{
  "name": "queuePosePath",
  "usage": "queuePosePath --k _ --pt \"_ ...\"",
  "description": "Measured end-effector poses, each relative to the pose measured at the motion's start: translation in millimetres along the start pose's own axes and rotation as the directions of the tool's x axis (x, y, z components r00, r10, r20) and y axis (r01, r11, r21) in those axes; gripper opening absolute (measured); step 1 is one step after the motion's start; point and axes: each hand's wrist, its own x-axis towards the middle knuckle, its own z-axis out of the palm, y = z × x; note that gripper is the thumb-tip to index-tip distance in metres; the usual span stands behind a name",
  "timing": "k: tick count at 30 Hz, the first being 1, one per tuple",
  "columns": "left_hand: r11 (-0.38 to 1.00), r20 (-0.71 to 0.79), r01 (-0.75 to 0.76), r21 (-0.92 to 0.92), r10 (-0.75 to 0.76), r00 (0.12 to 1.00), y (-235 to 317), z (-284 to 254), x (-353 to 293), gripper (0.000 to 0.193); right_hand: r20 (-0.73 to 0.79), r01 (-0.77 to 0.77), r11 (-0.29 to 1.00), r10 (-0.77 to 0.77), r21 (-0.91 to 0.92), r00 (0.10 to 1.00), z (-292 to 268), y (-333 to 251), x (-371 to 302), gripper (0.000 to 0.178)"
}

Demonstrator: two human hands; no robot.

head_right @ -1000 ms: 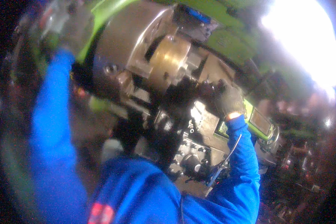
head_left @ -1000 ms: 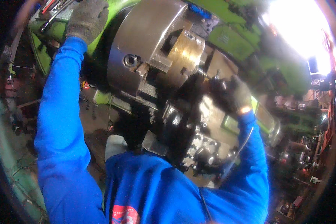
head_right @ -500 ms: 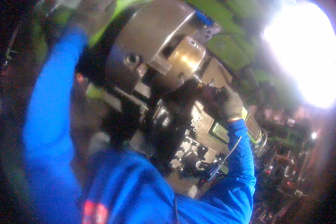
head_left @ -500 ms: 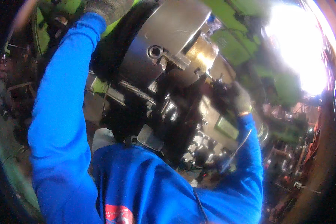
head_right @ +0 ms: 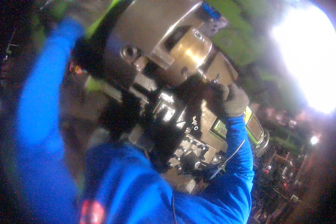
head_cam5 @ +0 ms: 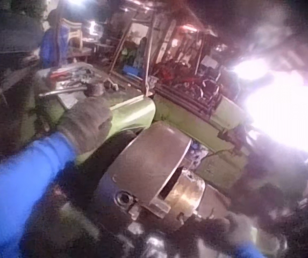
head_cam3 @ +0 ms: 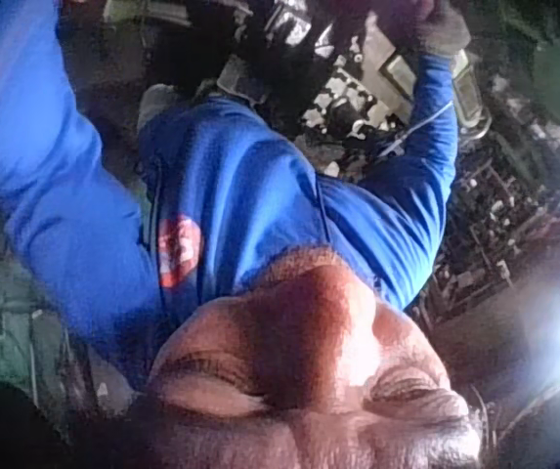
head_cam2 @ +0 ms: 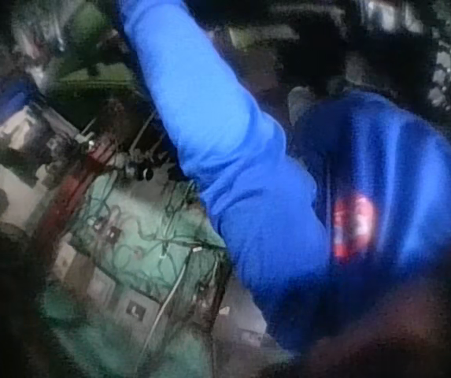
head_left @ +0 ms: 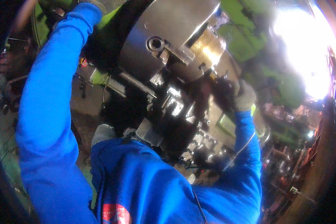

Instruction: The person operates a green metal lathe, using a handheld tool to manually shape a rotating brass workpiece. They repeatedly adjust the tool's position and apply pressure to the spinning metal, generating shavings. The person also manipulates the lathe's control levers and handwheels to manage the machining process.

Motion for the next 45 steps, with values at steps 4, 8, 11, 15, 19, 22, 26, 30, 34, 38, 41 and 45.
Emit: queuePosePath --k 4,8,11,15,19,22,26,30,34,38,41,45 --pt "1.0 0.016 0.009 -0.01 -0.009 1.0 3 -3 3 0.01 0.003 0.083 0.995 -0.083 -0.054 0.997 -3 1 3 0.033" --pt "0.999 -0.006 -0.01 -0.041 0.01 1.0 6 -5 1 0.01 0.026 0.077 0.976 -0.084 0.202 0.996 -8 5 7 0.037" --pt "1.0 0.029 0.004 -0.015 -0.004 1.0 7 -4 1 0.009 0.256 -0.113 0.92 0.014 0.376 0.966 -24 11 7 0.028" --pt "0.999 0.028 0.001 -0.034 0.0 1.0 2 -1 2 0.008 0.373 -0.349 0.836 0.19 0.423 0.908 -17 18 6 0.026" --pt "0.999 0.048 0.015 0.043 -0.017 0.999 1 7 1 0.011 0.287 -0.092 0.857 -0.067 0.507 0.956 -6 18 -6 0.036" --pt "0.995 0.016 0.023 0.097 -0.025 1.0 1 -3 -5 0.013 0.548 -0.583 0.284 0.199 0.761 0.812 -12 -53 -10 0.036" --pt "0.99 0.062 0.107 0.094 -0.113 0.992 5 6 1 0.014 0.758 -0.57 -0.51 0.323 0.644 0.567 -1 -64 -9 0.039" --pt "0.996 0.043 0.045 0.074 -0.049 0.998 2 0 0 0.012 0.657 -0.633 -0.2 0.362 0.748 0.661 -4 -49 -3 0.032" --pt "0.999 -0.018 -0.011 0.033 0.011 1.0 -6 -5 -6 0.011 0.324 0.11 0.946 -0.212 0.306 0.922 -4 9 10 0.023" --pt "1.0 -0.013 -0.029 0.006 0.029 0.999 1 6 3 0.01 0.383 0.193 0.981 -0.178 -0.002 0.906 16 35 1 0.018" --pt "0.997 0.019 0.001 0.08 -0.003 1.0 0 4 -1 0.01 0.296 0.097 0.978 -0.15 0.187 0.943 5 17 -3 0.017" --pt "0.999 -0.012 0.001 0.042 -0.001 1.0 -4 8 -2 0.01 0.325 -0.101 0.952 0.002 0.29 0.946 -22 -42 -1 0.021"
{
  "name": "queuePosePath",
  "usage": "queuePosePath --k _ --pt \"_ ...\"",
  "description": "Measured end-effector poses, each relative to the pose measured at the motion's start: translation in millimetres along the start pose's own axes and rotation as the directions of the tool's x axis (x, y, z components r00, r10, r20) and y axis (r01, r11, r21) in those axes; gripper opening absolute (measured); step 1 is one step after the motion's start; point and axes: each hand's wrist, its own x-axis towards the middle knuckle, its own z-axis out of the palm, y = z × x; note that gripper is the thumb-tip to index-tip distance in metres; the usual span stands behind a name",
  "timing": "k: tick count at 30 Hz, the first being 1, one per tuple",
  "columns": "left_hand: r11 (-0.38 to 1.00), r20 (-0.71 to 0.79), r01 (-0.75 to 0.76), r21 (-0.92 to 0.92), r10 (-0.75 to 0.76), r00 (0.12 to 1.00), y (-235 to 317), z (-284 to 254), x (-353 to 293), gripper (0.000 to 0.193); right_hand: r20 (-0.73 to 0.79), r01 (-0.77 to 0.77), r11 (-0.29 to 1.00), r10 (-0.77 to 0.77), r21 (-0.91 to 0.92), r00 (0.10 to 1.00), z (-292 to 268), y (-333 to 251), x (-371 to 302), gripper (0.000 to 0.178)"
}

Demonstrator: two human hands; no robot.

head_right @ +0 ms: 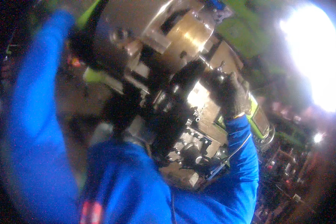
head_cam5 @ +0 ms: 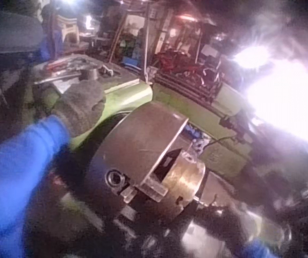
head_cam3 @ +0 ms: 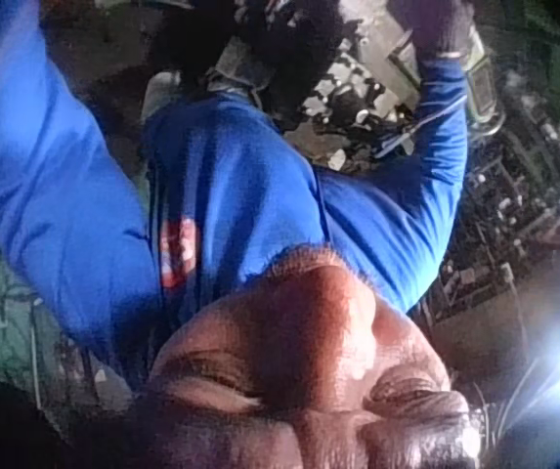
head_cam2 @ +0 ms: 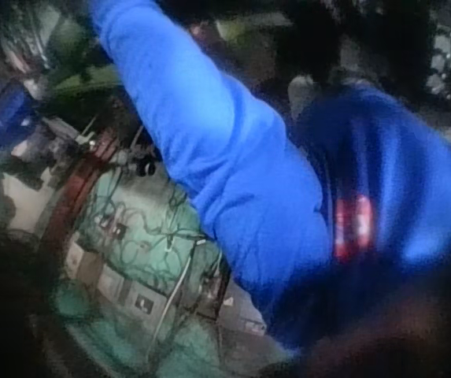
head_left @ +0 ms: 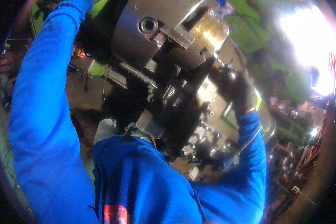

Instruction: The person operates a green metal lathe, using a handheld tool to manually shape a rotating brass workpiece. They repeatedly adjust the tool's position and apply pressure to the spinning metal, generating shavings. The person also manipulates the lathe's control levers and handwheels to manage the machining process.

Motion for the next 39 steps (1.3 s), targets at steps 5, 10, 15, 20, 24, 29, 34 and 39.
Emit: queuePosePath --k 5,10,15,20,24,29,34,39 --pt "1.0 0.021 0.011 0.02 -0.012 1.0 5 -5 4 0.011 0.442 -0.207 -0.492 0.428 0.845 0.788 26 -24 6 0.036" --pt "0.992 0.074 0.106 0.07 -0.111 0.991 7 -5 2 0.011 0.423 -0.182 -0.485 0.453 0.855 0.785 23 -30 5 0.039" --pt "1.0 -0.017 -0.02 0.011 0.02 1.0 0 -2 0 0.011 0.104 -0.086 0.915 0.049 0.395 0.993 -9 9 3 0.032" --pt "1.0 0.032 0.024 0.015 -0.025 0.999 1 -4 3 0.011 0.147 -0.003 0.977 0.035 -0.213 0.989 -3 50 12 0.031" --pt "0.999 0.03 0.044 0.014 -0.044 0.999 4 -6 4 0.011 -0.071 0.052 0.986 -0.064 -0.159 0.995 28 112 -12 0.04" --pt "0.999 -0.009 0.034 0.018 -0.033 0.999 1 -4 0 0.012 0.127 -0.174 0.61 0.119 0.773 0.985 28 100 -17 0.037" --pt "0.991 0.108 0.12 0.053 -0.125 0.986 7 -9 5 0.012 0.536 -0.387 -0.516 0.175 0.764 0.826 28 -8 -7 0.038" --pt "0.999 0.023 0.048 -0.018 -0.047 0.999 8 -12 4 0.012 0.466 -0.363 -0.647 -0.014 0.67 0.885 41 -14 13 0.038"
